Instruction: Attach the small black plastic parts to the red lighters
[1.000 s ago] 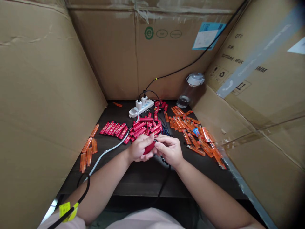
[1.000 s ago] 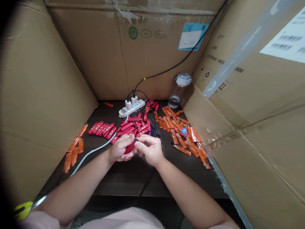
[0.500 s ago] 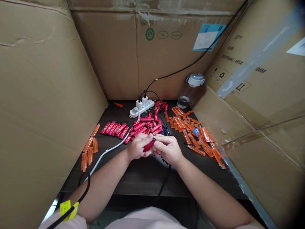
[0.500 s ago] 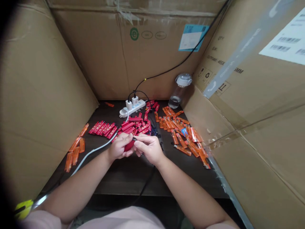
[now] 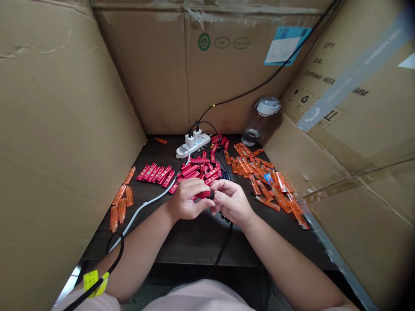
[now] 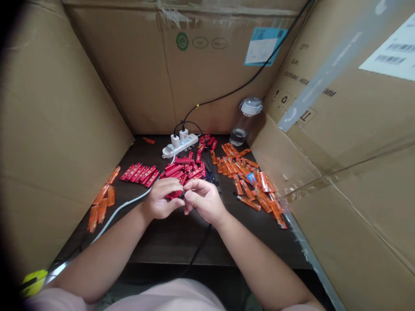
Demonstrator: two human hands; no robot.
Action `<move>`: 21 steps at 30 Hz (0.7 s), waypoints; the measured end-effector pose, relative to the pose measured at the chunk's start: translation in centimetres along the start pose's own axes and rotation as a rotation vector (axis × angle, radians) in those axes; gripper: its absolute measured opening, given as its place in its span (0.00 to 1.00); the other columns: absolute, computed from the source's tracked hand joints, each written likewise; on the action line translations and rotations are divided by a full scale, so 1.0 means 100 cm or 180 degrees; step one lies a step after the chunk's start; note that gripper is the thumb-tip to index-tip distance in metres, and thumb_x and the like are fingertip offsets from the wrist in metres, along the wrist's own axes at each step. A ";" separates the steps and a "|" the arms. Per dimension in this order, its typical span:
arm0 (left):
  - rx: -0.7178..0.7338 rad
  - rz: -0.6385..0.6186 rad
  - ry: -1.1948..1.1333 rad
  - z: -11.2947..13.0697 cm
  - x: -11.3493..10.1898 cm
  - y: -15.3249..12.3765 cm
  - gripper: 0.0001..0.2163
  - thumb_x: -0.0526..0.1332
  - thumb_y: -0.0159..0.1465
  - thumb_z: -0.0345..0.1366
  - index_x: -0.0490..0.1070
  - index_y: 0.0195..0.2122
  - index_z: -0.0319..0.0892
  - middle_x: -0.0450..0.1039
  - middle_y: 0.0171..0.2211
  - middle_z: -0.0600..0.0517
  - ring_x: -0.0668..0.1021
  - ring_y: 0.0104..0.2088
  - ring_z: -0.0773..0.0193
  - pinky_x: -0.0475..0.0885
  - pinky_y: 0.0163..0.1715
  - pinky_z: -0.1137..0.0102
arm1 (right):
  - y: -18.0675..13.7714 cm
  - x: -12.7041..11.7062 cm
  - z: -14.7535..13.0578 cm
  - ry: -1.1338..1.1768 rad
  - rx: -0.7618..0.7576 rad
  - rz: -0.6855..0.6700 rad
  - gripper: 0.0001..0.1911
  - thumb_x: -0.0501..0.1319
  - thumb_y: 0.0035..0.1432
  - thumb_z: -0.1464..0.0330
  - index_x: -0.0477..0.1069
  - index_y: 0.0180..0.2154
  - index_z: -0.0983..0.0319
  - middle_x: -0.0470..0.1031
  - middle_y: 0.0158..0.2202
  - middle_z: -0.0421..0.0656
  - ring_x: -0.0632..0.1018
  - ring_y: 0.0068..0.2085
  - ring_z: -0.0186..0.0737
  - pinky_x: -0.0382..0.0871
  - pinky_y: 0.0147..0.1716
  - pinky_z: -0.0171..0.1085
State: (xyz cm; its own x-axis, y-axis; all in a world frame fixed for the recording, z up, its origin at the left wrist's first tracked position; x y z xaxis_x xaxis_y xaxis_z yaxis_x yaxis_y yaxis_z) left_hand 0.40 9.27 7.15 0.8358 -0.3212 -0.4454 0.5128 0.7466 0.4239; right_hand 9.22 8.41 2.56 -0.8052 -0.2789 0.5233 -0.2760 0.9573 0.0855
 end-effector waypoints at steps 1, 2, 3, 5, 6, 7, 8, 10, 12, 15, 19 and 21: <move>-0.0022 -0.0019 0.0065 -0.001 0.000 -0.001 0.09 0.66 0.54 0.43 0.76 0.30 0.42 0.64 0.22 0.51 0.66 0.26 0.63 0.62 0.33 0.68 | 0.000 0.001 0.001 -0.0043 0.0025 -0.0044 0.12 0.70 0.49 0.65 0.70 0.32 0.64 0.70 0.18 0.34 0.70 0.16 0.28 0.73 0.17 0.32; -0.0041 -0.0050 0.0120 -0.002 0.001 -0.001 0.09 0.67 0.54 0.42 0.76 0.30 0.42 0.64 0.22 0.51 0.66 0.26 0.63 0.62 0.33 0.68 | -0.001 0.001 0.002 -0.0076 0.0063 -0.0106 0.12 0.70 0.50 0.65 0.69 0.30 0.64 0.70 0.17 0.34 0.70 0.15 0.28 0.72 0.16 0.31; -0.0033 -0.0083 0.0177 -0.002 0.002 -0.002 0.09 0.67 0.54 0.42 0.76 0.31 0.42 0.64 0.22 0.51 0.67 0.26 0.63 0.62 0.33 0.68 | -0.001 0.003 0.004 -0.0099 0.0120 -0.0178 0.13 0.69 0.50 0.65 0.68 0.28 0.64 0.69 0.16 0.34 0.69 0.14 0.28 0.71 0.15 0.31; 0.0110 -0.0136 0.0325 0.002 0.003 -0.002 0.09 0.67 0.55 0.41 0.76 0.32 0.42 0.65 0.22 0.50 0.67 0.26 0.63 0.62 0.33 0.68 | -0.002 0.004 0.008 -0.0107 0.0271 -0.0291 0.14 0.69 0.50 0.63 0.67 0.26 0.65 0.69 0.15 0.34 0.69 0.13 0.28 0.70 0.14 0.31; 0.0231 -0.0145 0.0413 0.005 0.004 -0.002 0.08 0.66 0.55 0.40 0.76 0.33 0.42 0.66 0.23 0.50 0.68 0.26 0.63 0.62 0.33 0.68 | -0.002 0.004 0.010 -0.0096 0.0341 -0.0311 0.15 0.69 0.50 0.63 0.67 0.26 0.65 0.69 0.15 0.34 0.69 0.13 0.28 0.70 0.13 0.31; 0.0404 -0.0119 0.0488 0.010 0.004 -0.002 0.08 0.66 0.56 0.40 0.76 0.34 0.42 0.66 0.23 0.50 0.68 0.26 0.64 0.62 0.32 0.68 | -0.002 0.004 0.012 -0.0083 0.0403 -0.0317 0.15 0.70 0.49 0.62 0.67 0.25 0.65 0.69 0.15 0.34 0.69 0.13 0.29 0.70 0.13 0.31; 0.0620 -0.0058 0.0548 0.016 0.003 -0.003 0.09 0.66 0.56 0.41 0.75 0.33 0.41 0.67 0.22 0.51 0.68 0.25 0.64 0.62 0.31 0.69 | -0.002 0.004 0.013 -0.0074 0.0459 -0.0319 0.16 0.70 0.49 0.62 0.67 0.25 0.65 0.68 0.14 0.34 0.69 0.13 0.29 0.70 0.13 0.31; 0.1072 0.0112 0.0647 0.028 0.001 -0.005 0.09 0.65 0.57 0.41 0.74 0.33 0.41 0.66 0.22 0.52 0.67 0.24 0.66 0.61 0.28 0.70 | -0.003 0.004 0.014 -0.0035 0.0544 -0.0338 0.16 0.70 0.48 0.63 0.68 0.23 0.65 0.65 0.13 0.33 0.68 0.12 0.29 0.70 0.12 0.31; 0.1420 0.0237 0.0763 0.037 0.000 -0.009 0.10 0.65 0.57 0.42 0.72 0.32 0.40 0.66 0.21 0.53 0.66 0.23 0.67 0.60 0.25 0.71 | -0.003 0.005 0.015 0.0005 0.0607 -0.0397 0.15 0.70 0.48 0.64 0.68 0.22 0.66 0.64 0.12 0.32 0.68 0.12 0.29 0.70 0.11 0.31; 0.1560 0.0249 0.0981 0.040 0.003 -0.010 0.09 0.65 0.58 0.41 0.71 0.31 0.40 0.65 0.21 0.54 0.65 0.22 0.68 0.59 0.24 0.71 | -0.003 0.004 0.015 -0.0021 0.0638 -0.0418 0.15 0.70 0.48 0.64 0.68 0.21 0.66 0.64 0.12 0.33 0.68 0.11 0.30 0.69 0.10 0.31; 0.1547 0.0214 0.1133 0.043 0.005 -0.010 0.09 0.64 0.59 0.41 0.70 0.30 0.40 0.64 0.20 0.54 0.66 0.21 0.68 0.60 0.23 0.71 | -0.003 0.002 0.017 -0.0048 0.0732 -0.0438 0.15 0.70 0.49 0.64 0.69 0.21 0.65 0.63 0.12 0.33 0.67 0.11 0.29 0.69 0.10 0.31; 0.1500 0.0154 0.1197 0.041 0.005 -0.007 0.09 0.63 0.59 0.40 0.71 0.30 0.40 0.66 0.20 0.54 0.67 0.22 0.68 0.61 0.24 0.71 | -0.002 0.002 0.018 -0.0049 0.0799 -0.0434 0.15 0.70 0.49 0.64 0.68 0.22 0.65 0.64 0.12 0.33 0.67 0.12 0.29 0.69 0.11 0.31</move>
State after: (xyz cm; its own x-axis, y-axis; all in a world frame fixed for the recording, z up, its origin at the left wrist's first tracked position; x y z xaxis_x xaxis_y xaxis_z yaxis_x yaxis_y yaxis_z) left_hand 1.28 6.16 9.88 0.7775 -0.0011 -0.6288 0.5796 0.3891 0.7160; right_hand 8.21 8.07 1.11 -0.7590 -0.4067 0.5084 -0.5021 0.8628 -0.0593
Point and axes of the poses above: each hand's wrist, its own y-axis towards the middle knuckle, its own x-axis out of the palm, z = x × y, the point moved 10 cm from there along y, towards the middle knuckle
